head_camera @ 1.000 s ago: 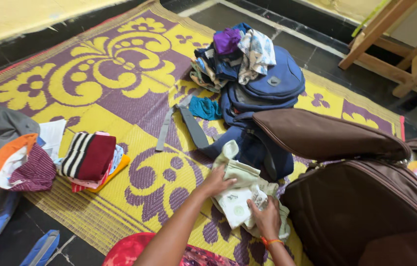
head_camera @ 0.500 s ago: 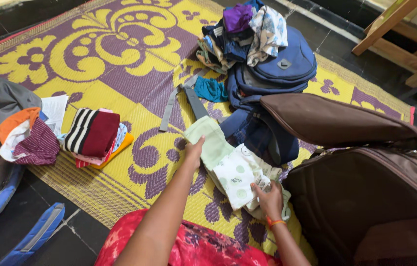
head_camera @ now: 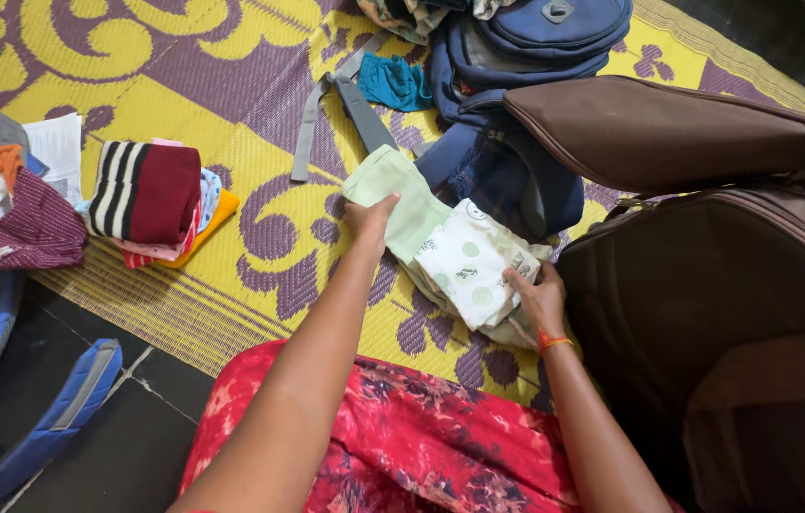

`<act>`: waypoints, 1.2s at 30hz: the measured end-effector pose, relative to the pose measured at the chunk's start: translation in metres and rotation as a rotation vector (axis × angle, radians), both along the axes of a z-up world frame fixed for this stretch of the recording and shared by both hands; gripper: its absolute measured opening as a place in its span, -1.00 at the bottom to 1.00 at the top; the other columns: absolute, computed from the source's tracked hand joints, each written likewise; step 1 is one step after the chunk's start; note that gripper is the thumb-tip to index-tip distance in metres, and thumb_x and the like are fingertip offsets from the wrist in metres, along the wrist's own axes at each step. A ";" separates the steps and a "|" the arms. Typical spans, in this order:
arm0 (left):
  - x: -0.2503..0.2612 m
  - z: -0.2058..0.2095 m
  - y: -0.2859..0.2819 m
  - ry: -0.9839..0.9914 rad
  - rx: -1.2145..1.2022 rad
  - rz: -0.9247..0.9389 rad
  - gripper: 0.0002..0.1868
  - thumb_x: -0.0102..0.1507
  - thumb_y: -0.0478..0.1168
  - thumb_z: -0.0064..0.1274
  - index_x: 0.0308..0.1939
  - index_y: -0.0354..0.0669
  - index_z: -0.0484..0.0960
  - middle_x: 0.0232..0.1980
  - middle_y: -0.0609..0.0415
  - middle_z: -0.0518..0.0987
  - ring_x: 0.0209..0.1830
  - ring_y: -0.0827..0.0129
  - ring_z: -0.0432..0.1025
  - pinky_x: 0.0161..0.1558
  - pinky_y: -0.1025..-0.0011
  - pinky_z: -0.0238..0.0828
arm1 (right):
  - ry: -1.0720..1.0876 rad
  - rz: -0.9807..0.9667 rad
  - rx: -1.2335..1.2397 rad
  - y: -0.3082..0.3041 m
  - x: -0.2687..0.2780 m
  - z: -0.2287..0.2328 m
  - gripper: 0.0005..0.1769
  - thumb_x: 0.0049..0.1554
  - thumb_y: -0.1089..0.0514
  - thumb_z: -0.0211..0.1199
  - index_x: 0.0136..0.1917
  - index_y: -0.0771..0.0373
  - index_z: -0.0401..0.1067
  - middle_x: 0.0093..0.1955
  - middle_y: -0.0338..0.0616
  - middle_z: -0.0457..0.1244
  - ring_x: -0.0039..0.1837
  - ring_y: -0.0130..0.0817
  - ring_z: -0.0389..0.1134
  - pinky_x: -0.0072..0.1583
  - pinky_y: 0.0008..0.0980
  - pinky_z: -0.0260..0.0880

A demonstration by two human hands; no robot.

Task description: The person folds pink, blue, and patterned items of clothing and places them inside a brown bag.

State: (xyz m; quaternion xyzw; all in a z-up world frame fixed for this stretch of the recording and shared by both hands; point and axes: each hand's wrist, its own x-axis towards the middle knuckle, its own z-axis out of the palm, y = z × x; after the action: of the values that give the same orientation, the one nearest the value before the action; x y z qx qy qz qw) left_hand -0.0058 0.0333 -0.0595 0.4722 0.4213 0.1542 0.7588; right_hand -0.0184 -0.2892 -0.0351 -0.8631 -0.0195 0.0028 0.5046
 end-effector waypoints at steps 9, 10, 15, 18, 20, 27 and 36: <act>0.008 -0.030 -0.002 -0.161 -0.177 -0.071 -0.41 0.02 -0.39 0.33 0.15 -0.42 0.60 0.09 -0.12 0.68 -0.01 0.17 0.62 -0.01 0.27 0.60 | -0.059 -0.035 -0.185 0.023 -0.005 0.046 -0.50 0.05 0.17 0.48 0.23 0.36 0.50 0.03 0.05 0.43 -0.05 -0.24 0.41 0.03 -0.28 0.40; 0.007 -0.026 -0.007 0.010 -0.068 -0.032 -0.41 0.02 -0.38 0.32 0.15 -0.44 0.62 0.08 -0.13 0.70 -0.01 0.14 0.64 0.00 0.26 0.61 | -0.128 -0.072 -0.332 0.025 -0.006 0.050 -0.46 0.05 0.17 0.49 0.27 0.33 0.50 0.10 0.11 0.42 0.07 -0.20 0.47 0.17 -0.28 0.44; -0.003 0.020 -0.028 0.098 0.173 -0.004 -0.25 0.02 -0.28 0.44 0.24 -0.37 0.47 0.17 -0.25 0.52 0.09 0.05 0.51 0.08 0.24 0.50 | -0.541 0.197 -0.636 0.051 -0.022 0.030 -0.21 0.16 0.00 0.39 0.56 0.21 0.18 0.61 0.00 0.09 0.65 0.00 0.10 0.64 -0.06 0.08; -0.008 0.030 -0.028 0.408 0.424 -0.052 -0.13 -0.02 -0.13 0.56 0.23 -0.43 0.43 0.20 -0.35 0.44 0.13 -0.09 0.41 0.07 0.13 0.39 | -0.680 0.436 -0.708 0.083 -0.022 0.003 0.16 0.07 -0.34 0.34 0.60 0.47 -0.01 0.66 0.34 -0.15 0.63 0.41 -0.15 0.55 0.21 -0.10; -0.005 0.021 -0.022 0.554 0.570 -0.069 -0.02 -0.10 -0.04 0.63 0.17 -0.53 0.40 0.18 -0.35 0.49 0.14 -0.14 0.40 0.07 0.07 0.32 | -0.347 0.374 -0.911 0.094 -0.024 -0.005 0.18 0.10 -0.49 0.28 0.61 0.35 -0.02 0.67 0.34 -0.27 0.60 0.46 -0.29 0.48 0.35 -0.21; 0.018 -0.030 -0.023 -0.153 -0.236 -0.205 -0.37 0.00 -0.29 0.43 0.08 -0.54 0.55 0.00 -0.18 0.67 -0.10 0.16 0.61 -0.08 0.32 0.57 | -0.221 0.347 -0.944 0.110 -0.024 0.011 0.33 -0.16 -0.52 0.41 0.60 0.25 0.01 0.65 0.37 -0.24 0.57 0.55 -0.16 0.46 0.38 -0.07; 0.019 -0.024 -0.017 -0.369 -0.528 0.022 -0.41 0.03 -0.45 0.29 0.13 -0.54 0.51 0.01 -0.24 0.64 -0.08 0.03 0.60 -0.09 0.16 0.64 | -0.017 0.083 -0.410 0.069 0.010 -0.037 -0.03 0.07 -0.28 0.20 0.63 0.22 0.22 0.25 0.25 0.40 0.25 0.06 0.48 0.36 -0.11 0.46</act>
State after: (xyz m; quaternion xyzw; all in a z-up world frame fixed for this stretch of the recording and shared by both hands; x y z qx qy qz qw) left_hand 0.0137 0.0159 -0.0831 0.2187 0.3071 0.1308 0.9169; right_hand -0.0080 -0.2206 -0.0722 -0.9461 -0.0586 0.0202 0.3178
